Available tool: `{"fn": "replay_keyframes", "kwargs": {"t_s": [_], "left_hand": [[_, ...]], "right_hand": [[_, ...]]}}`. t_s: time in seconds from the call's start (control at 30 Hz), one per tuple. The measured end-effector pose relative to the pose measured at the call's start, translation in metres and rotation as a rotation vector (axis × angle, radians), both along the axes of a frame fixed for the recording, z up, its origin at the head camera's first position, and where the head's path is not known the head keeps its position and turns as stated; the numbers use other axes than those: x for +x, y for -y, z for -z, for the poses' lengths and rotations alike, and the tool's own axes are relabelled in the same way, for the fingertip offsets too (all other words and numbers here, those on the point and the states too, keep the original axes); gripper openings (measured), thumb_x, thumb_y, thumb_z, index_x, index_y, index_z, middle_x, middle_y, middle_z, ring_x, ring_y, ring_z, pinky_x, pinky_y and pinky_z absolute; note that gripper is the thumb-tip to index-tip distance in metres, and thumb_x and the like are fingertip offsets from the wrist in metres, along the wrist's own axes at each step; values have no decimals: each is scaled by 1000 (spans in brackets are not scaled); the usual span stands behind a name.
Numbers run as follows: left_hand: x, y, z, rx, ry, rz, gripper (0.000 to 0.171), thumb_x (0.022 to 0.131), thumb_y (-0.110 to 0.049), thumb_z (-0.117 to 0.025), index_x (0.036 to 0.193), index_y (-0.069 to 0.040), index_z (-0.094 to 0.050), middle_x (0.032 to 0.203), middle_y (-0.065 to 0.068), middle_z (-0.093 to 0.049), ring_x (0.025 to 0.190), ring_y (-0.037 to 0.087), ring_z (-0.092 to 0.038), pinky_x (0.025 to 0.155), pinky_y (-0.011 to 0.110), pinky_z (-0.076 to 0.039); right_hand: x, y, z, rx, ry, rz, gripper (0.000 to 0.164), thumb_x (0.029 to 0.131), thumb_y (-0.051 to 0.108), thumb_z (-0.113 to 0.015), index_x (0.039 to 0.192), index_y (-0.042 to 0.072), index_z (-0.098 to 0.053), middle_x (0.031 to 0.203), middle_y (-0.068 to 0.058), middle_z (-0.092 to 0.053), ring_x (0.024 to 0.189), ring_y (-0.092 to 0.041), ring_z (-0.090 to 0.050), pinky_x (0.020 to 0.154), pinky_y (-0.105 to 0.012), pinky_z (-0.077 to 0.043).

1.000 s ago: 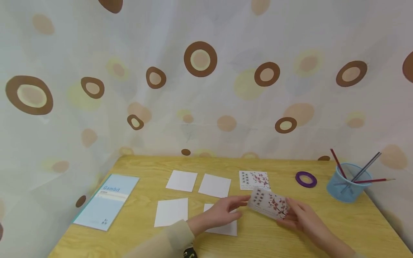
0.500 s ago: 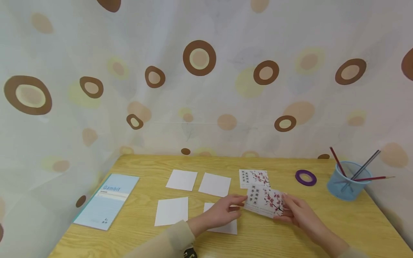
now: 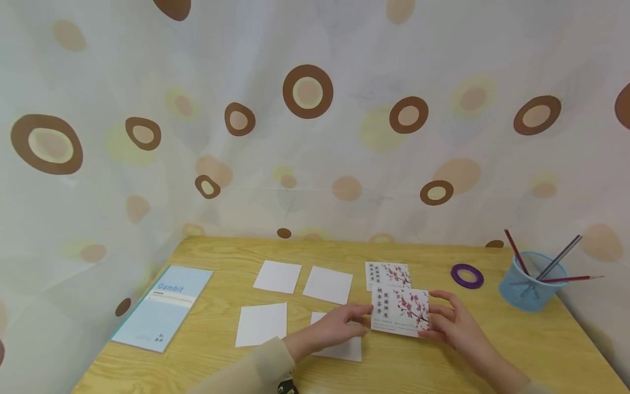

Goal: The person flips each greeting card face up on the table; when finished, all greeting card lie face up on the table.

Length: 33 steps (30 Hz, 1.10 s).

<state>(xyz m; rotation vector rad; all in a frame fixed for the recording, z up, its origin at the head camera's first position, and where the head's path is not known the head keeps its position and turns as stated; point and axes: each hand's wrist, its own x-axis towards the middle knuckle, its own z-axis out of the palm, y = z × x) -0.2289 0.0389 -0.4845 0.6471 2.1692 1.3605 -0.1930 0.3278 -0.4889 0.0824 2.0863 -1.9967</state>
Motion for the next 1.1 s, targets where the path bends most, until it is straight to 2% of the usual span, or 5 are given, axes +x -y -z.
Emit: {"fn": "replay_keyframes", "kwargs": {"t_s": [0.2,0.57,0.7,0.93,1.1], "left_hand": [[1,-2,2,42,54,-21,55,93,-15,-61,146,-9,-49,149,0,-52,121,13,-61,97,25,-50],[3,-4,4,58,143,-135,56,85,-13,-64,140,-7,-56,137,6,-59,109,15,-63,96,32,-52],[1,-5,4,63,137,-155,55,85,-14,-67,139,-5,-57,138,10,-57,105,13,-64,94,30,-52],[1,-7,2,58,111,-174,55,85,-13,-68,138,-4,-58,142,13,-55,130,24,-52,104,36,-47],[0,-6,1,65,123,-172,58,86,-13,-66,142,-5,-53,142,8,-57,118,18,-62,99,32,-51]], "right_hand": [[1,2,1,59,-27,50,52,99,5,-55,141,-1,-25,109,2,-64,94,-11,-69,82,-34,-60],[2,10,3,189,-34,43,62,100,9,-56,150,-7,-24,127,-21,-56,93,-8,-67,83,-32,-60],[1,11,2,249,-33,44,61,100,11,-56,151,-6,-27,134,-29,-46,94,-7,-65,82,-29,-59],[1,10,3,272,-10,18,62,99,9,-55,152,-8,-25,133,-30,-45,93,-7,-65,82,-28,-59],[-1,10,3,267,1,-6,64,100,12,-55,152,-9,-24,135,-31,-46,96,-7,-63,83,-29,-59]]}}
